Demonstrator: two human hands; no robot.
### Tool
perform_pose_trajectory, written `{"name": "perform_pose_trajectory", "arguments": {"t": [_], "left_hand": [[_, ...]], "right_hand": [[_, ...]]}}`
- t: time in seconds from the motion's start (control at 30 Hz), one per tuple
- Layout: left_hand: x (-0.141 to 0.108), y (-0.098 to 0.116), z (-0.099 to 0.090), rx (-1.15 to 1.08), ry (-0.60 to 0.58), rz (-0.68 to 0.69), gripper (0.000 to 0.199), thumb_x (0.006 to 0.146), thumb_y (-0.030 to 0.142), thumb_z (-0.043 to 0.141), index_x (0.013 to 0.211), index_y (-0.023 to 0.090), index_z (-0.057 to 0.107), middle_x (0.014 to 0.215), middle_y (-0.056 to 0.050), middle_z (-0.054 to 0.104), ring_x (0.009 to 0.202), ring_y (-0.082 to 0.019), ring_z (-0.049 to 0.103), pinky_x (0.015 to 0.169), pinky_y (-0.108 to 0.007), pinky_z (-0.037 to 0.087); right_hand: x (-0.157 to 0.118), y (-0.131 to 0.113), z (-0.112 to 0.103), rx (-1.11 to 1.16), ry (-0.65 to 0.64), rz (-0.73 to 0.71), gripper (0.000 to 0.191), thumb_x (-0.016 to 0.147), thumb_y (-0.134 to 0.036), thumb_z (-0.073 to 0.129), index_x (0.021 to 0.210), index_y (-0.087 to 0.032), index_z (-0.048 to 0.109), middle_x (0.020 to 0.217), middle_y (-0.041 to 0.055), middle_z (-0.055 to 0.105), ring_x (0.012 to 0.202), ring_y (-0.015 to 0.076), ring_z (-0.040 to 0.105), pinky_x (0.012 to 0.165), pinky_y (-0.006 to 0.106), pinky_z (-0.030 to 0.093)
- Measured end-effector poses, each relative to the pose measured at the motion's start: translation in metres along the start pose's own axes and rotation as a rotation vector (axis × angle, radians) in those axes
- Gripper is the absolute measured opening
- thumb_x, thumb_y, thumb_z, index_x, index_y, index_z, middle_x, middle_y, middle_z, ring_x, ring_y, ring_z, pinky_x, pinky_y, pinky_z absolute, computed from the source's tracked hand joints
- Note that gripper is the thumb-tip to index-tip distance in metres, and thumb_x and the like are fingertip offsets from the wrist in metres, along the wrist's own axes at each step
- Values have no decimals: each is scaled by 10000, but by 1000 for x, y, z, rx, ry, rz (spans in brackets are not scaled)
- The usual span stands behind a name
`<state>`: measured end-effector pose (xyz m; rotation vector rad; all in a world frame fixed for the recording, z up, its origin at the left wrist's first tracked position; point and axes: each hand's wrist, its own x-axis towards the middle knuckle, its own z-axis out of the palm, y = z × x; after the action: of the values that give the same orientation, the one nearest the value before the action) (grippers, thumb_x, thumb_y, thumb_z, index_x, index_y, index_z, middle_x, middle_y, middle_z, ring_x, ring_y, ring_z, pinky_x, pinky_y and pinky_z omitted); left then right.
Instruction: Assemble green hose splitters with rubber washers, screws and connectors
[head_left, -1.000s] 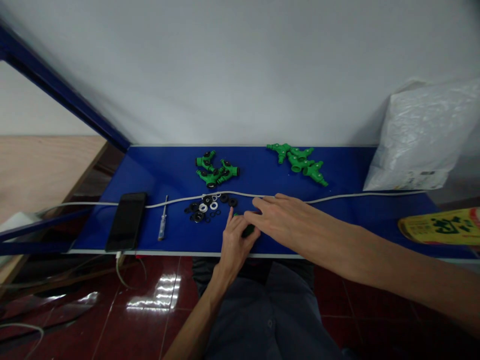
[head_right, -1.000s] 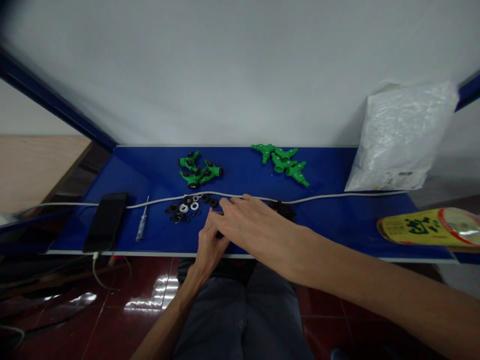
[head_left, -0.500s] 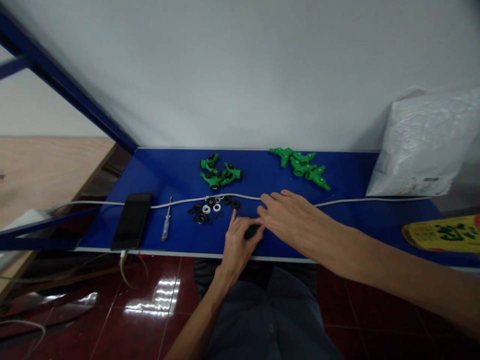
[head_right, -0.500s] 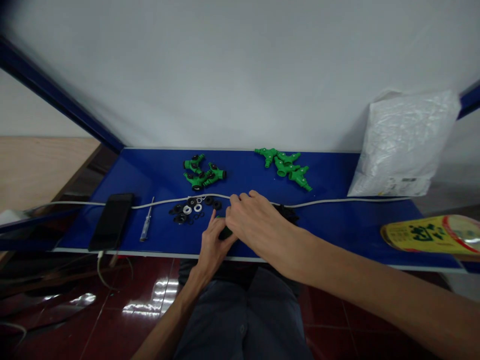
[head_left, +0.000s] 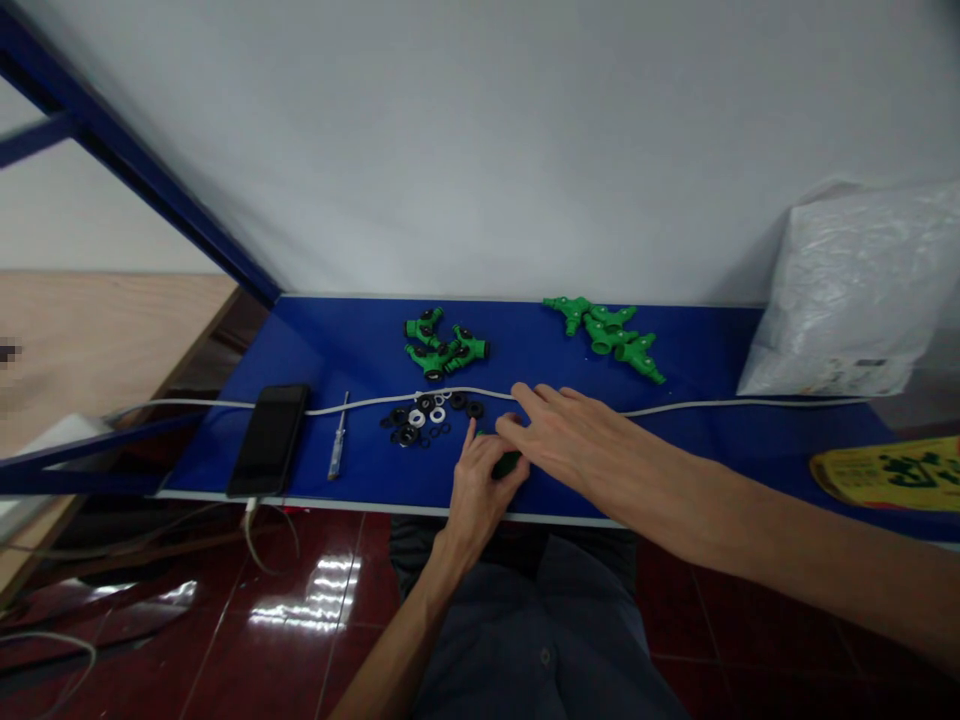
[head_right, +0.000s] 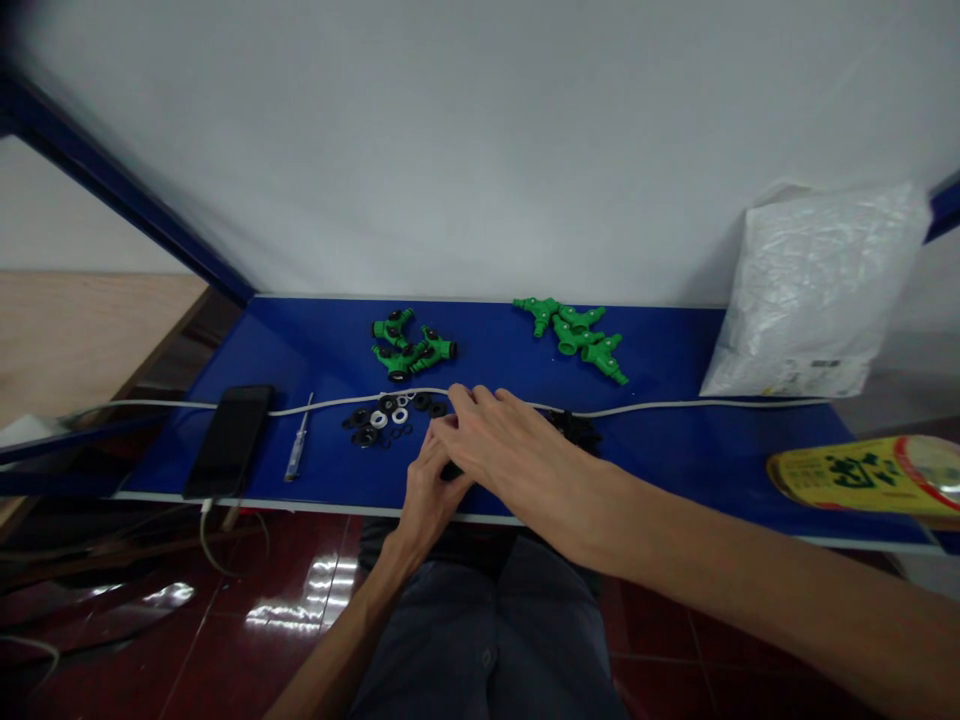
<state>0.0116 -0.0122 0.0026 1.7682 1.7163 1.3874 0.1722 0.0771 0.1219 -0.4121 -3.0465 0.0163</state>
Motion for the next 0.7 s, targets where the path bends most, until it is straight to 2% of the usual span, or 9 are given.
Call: {"name": "perform_pose_trajectory", "arguments": {"t": [0.07, 0.1, 0.23, 0.3, 0.4, 0.47, 0.53, 0.6, 0.7], "left_hand": [[0, 1, 0, -6, 6, 3, 127, 865, 123, 731, 960, 206, 718, 987, -50, 797, 983, -232, 748, 1183, -570, 428], [0, 1, 0, -5, 9, 3, 112, 869, 129, 728, 950, 206, 718, 973, -47, 795, 955, -226, 749, 1191, -581, 413], [1, 2, 0, 6, 12, -6, 38, 896, 185, 723, 924, 210, 722, 892, -14, 784, 851, -193, 737, 1233, -631, 317], [1, 2, 0, -5, 12, -8, 48, 892, 195, 734, 937, 205, 723, 900, -17, 784, 865, -196, 737, 1229, -632, 323], [0, 0, 0, -14, 4, 7, 103, 873, 155, 740, 961, 205, 723, 932, -33, 787, 923, -219, 742, 1212, -619, 359], [0, -1, 1, -4, 0, 9, 105, 865, 138, 738, 938, 212, 721, 923, -32, 786, 922, -223, 744, 1215, -613, 357], [-1, -1, 1, 4, 8, -1, 85, 865, 144, 742, 906, 216, 718, 895, -25, 782, 887, -217, 744, 1228, -615, 333], [-1, 0, 1, -1, 16, -12, 72, 867, 157, 749, 899, 214, 720, 888, -19, 781, 856, -205, 740, 1233, -622, 320], [-1, 1, 2, -15, 13, -20, 85, 868, 163, 756, 931, 214, 728, 914, -18, 790, 864, -201, 739, 1232, -633, 314]], "right_hand": [[-5, 0, -3, 17, -13, -68, 764, 881, -50, 548, 1589, -154, 280, 1640, 189, 353, 1484, 373, 404, 1146, 537, 459], [-6, 1, -4, 27, -20, -78, 762, 879, -46, 548, 1586, -142, 283, 1621, 193, 382, 1473, 371, 419, 1146, 531, 459], [-1, 2, -1, 25, -44, 38, 570, 885, -51, 556, 1443, -149, 493, 1456, 199, 567, 1377, 390, 531, 1148, 568, 444], [-2, 1, -5, 25, -39, 40, 588, 885, -53, 551, 1460, -151, 476, 1504, 198, 526, 1424, 388, 484, 1179, 573, 412], [-8, -1, -16, 50, -29, -79, 738, 876, -39, 515, 1576, -113, 292, 1641, 195, 348, 1514, 344, 362, 1191, 520, 421], [-8, -3, -17, 60, -38, -136, 731, 872, -41, 509, 1568, -96, 293, 1630, 202, 361, 1500, 337, 384, 1157, 502, 460], [-3, -3, -11, 55, -38, -95, 626, 874, -63, 533, 1487, -118, 420, 1549, 206, 468, 1432, 363, 472, 1120, 521, 484], [3, -2, -3, 50, -34, 7, 528, 883, -96, 563, 1405, -156, 511, 1492, 203, 527, 1388, 392, 514, 1117, 549, 474], [6, -1, 1, 57, -13, 69, 535, 903, -129, 562, 1430, -175, 486, 1527, 197, 493, 1417, 402, 480, 1135, 566, 449]]}}
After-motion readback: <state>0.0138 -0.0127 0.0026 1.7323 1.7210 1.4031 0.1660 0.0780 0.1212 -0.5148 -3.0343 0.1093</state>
